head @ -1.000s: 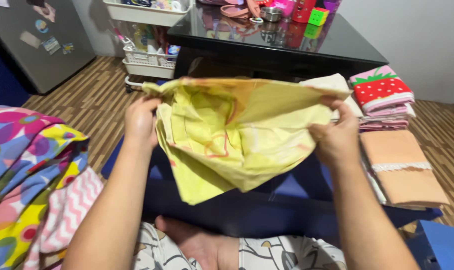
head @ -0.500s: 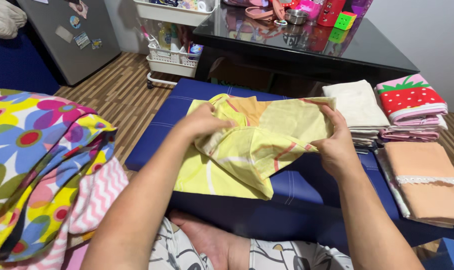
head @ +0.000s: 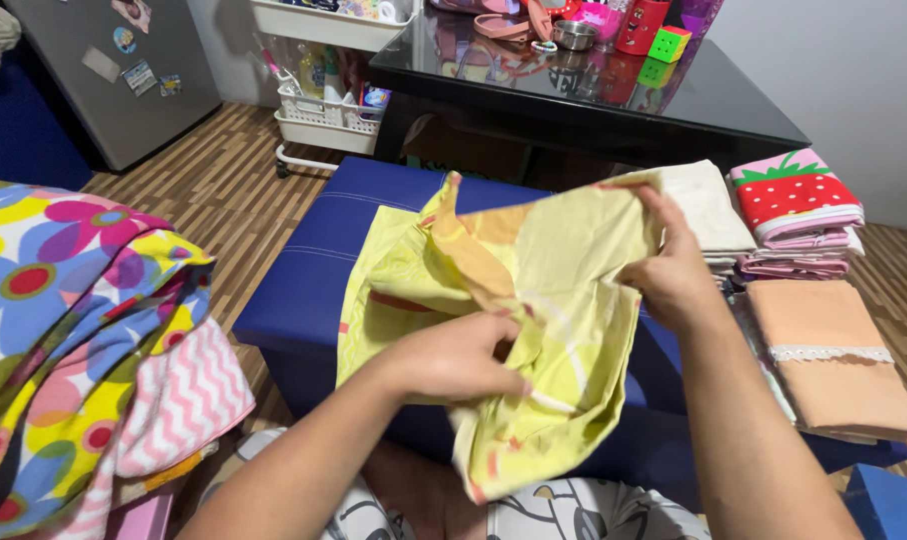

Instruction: The person folds several towels one by one on a blue ottoman. They smooth and align each towel, fold it into a compact rectangle, and place it on a growing stack to the right. The towels include a yellow patterned towel and a plain white towel.

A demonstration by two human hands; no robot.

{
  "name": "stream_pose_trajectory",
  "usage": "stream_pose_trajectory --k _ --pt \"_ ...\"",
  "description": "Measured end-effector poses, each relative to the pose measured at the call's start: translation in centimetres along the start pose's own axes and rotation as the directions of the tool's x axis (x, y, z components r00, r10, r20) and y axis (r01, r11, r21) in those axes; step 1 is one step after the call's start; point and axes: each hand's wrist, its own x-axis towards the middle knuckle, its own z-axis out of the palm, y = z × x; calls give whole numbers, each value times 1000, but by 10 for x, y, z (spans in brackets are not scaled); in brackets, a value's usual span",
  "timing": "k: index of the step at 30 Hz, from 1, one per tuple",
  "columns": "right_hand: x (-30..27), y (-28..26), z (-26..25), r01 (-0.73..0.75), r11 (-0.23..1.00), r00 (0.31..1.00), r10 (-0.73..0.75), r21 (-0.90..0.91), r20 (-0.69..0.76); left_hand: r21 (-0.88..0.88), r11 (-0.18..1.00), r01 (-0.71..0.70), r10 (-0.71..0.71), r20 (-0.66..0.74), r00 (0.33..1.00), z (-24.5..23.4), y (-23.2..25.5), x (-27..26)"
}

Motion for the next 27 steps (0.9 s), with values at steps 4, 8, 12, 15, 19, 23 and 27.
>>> stream_pose_trajectory --k 4,8,12,15,19,23,27 --pt "2 -19 -2 192 971 981 -193 -143 7 -195 978 -71 55 -85 995 -41 -27 -13" --pt "0 -30 1 242 950 969 -247 -195 -1 -487 850 -202 -240 -698 675 -78 -76 10" --pt "3 -33 6 397 872 914 -404 -287 36 -238 947 217 -317 -806 500 -104 -132 42" --pt "9 -34 8 455 854 888 -456 -252 57 -259 916 306 -395 -721 569 -119 -162 71" --pt "18 -38 10 467 853 881 -471 -233 43 -178 896 406 -424 -613 667 -137 -179 97" --pt "24 -37 11 464 852 881 -474 -242 20 -141 878 457 -460 -513 725 -143 -176 120" --pt "34 -40 0 475 849 875 -484 -232 18 -388 896 215 -418 -578 701 -178 -166 133"
